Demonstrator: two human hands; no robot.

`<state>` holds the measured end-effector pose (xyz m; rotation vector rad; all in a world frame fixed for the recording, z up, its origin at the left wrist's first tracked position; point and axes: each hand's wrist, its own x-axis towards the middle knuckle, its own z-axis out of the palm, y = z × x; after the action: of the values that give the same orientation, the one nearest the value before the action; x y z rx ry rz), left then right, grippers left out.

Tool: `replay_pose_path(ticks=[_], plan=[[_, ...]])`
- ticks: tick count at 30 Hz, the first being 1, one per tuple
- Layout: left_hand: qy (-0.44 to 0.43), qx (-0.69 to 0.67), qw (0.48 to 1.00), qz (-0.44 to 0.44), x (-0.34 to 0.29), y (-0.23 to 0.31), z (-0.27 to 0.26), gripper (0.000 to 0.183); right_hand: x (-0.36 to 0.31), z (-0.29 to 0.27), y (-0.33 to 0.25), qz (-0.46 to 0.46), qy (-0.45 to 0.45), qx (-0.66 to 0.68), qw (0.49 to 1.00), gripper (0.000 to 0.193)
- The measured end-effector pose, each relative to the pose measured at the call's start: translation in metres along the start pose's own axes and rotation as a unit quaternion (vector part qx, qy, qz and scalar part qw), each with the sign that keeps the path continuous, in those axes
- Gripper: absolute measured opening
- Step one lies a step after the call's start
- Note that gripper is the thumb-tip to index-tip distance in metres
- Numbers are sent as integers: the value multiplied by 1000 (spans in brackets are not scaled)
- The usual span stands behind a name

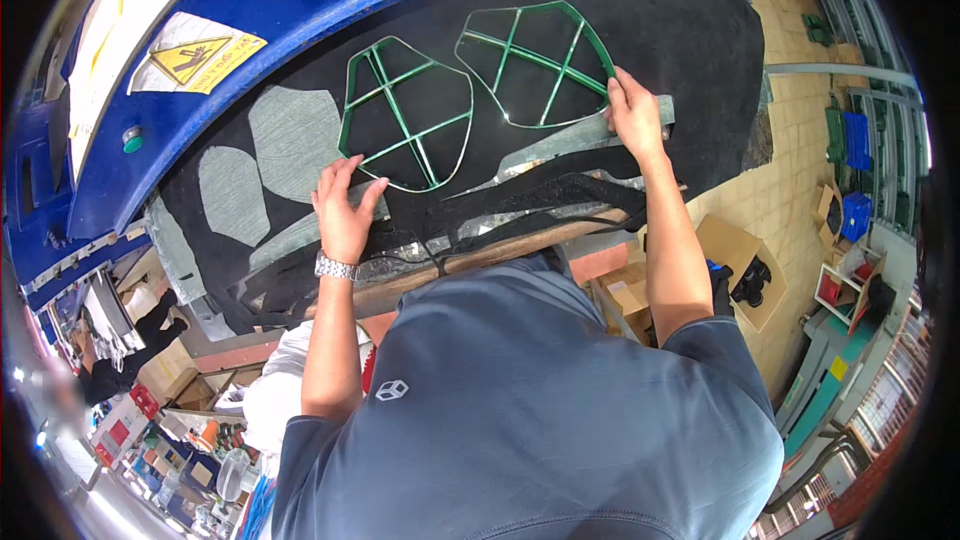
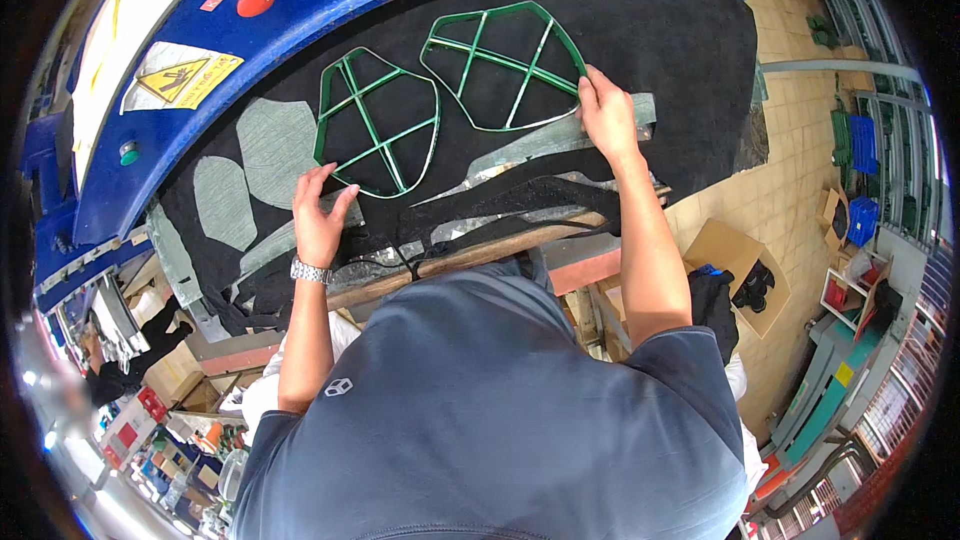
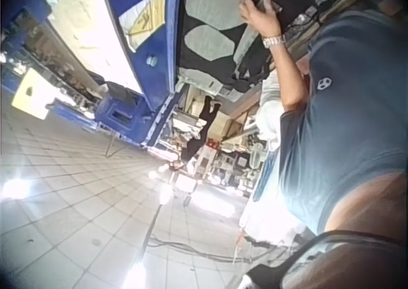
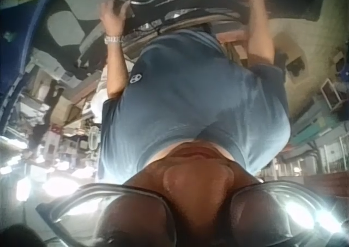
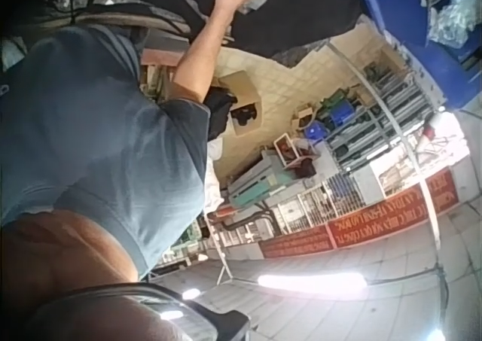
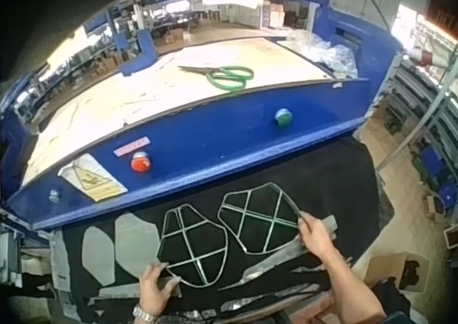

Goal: Using a die-cutting machine and scissors to cut out shoe upper components from fabric sheets.

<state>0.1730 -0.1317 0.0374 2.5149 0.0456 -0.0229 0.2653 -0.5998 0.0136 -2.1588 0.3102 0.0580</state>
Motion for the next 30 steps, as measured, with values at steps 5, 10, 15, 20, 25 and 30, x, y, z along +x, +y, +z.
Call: replay_pose_path(ticks=[5, 10, 15, 20, 25, 30], plan=[[2, 20, 1000, -13, -3, 0, 2, 55, 1, 6, 0, 27, 5, 19, 999, 39], [13, 39, 999, -28, 0, 3, 4, 55, 4, 6, 2, 6, -11, 28, 1000, 38], [19, 40, 999, -32, 9, 6, 0, 55, 15, 1, -6, 2, -32, 27, 999, 39], [24, 41, 998, -32, 24, 18, -5, 57, 37, -4, -9, -6, -40, 26, 999, 42], [106, 24, 994, 8, 28, 36, -7, 51, 66, -19, -42, -70, 49, -32, 996, 43], [-22, -64, 998, 10, -6, 18, 14, 32, 96, -32, -97, -199, 118, -55, 971, 33]])
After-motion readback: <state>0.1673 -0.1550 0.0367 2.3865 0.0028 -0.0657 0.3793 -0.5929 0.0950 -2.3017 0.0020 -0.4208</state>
